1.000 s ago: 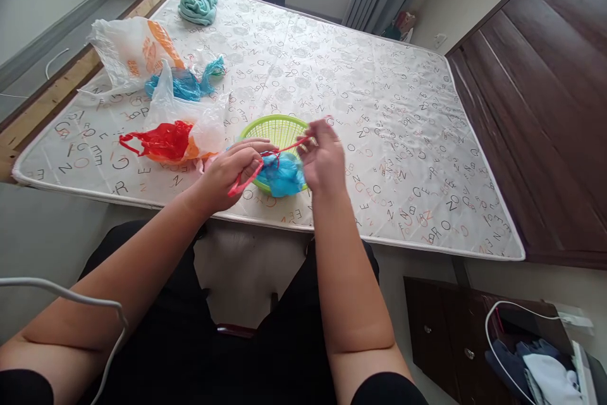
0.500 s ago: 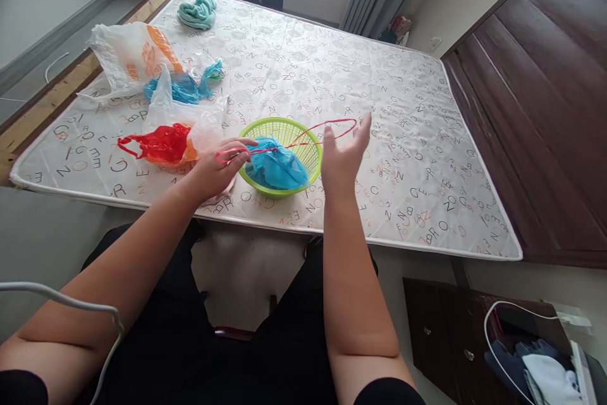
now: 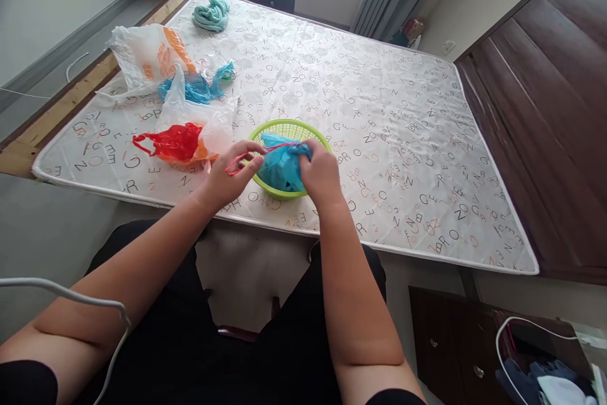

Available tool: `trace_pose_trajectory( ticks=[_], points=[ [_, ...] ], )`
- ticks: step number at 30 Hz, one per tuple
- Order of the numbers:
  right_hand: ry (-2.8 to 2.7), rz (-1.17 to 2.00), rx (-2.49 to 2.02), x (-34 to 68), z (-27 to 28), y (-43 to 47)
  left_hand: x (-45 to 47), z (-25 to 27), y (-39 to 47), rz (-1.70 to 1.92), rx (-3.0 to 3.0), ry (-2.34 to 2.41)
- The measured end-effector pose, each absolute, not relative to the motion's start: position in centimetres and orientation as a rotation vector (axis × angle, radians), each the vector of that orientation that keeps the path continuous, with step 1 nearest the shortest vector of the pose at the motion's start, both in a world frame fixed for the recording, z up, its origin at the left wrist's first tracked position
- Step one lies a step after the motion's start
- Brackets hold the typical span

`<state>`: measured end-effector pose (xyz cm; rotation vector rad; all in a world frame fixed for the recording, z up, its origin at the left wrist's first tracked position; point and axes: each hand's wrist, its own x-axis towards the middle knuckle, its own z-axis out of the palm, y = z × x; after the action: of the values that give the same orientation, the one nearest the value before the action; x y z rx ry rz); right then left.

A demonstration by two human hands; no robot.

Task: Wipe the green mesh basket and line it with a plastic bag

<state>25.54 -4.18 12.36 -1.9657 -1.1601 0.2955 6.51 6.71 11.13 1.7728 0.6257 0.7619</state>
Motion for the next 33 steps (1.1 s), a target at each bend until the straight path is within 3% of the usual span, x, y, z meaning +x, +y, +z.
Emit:
trace_pose_trajectory(
  ticks=[3,7,14,21,25,29,33],
  points=[
    [-0.997,0.215,-1.721,24.2,14.0,-4.1,6.5,11.0,6.0,0.533,1.483,0.577],
    [-1.160,0.386,-1.545,20.3,15.5,-3.4,6.9,10.8,5.6,0.328,1.081,0.415],
    [-1.461,0.580,-1.339,17.1,15.8,-2.4,6.7,11.5,6.6,0.610,0.676,0.454],
    [-1.172,0.490,-1.330,18.9,15.0,-2.9,6.3,11.3,8.3,0.698,0.786,0.526],
    [-1.013,0.421,-1.457,19.9,13.8,-2.6,5.7,13.1,10.0,0.952,0.950,0.620],
    [-0.991,0.431,-1.527,20.4,12.8,-2.6,1.4,16.0,15.0,1.504,1.147,0.733],
    [-1.021,0.436,-1.568,20.5,12.7,-3.0,-4.7,14.7,20.1,1.991,1.269,1.308]
  ],
)
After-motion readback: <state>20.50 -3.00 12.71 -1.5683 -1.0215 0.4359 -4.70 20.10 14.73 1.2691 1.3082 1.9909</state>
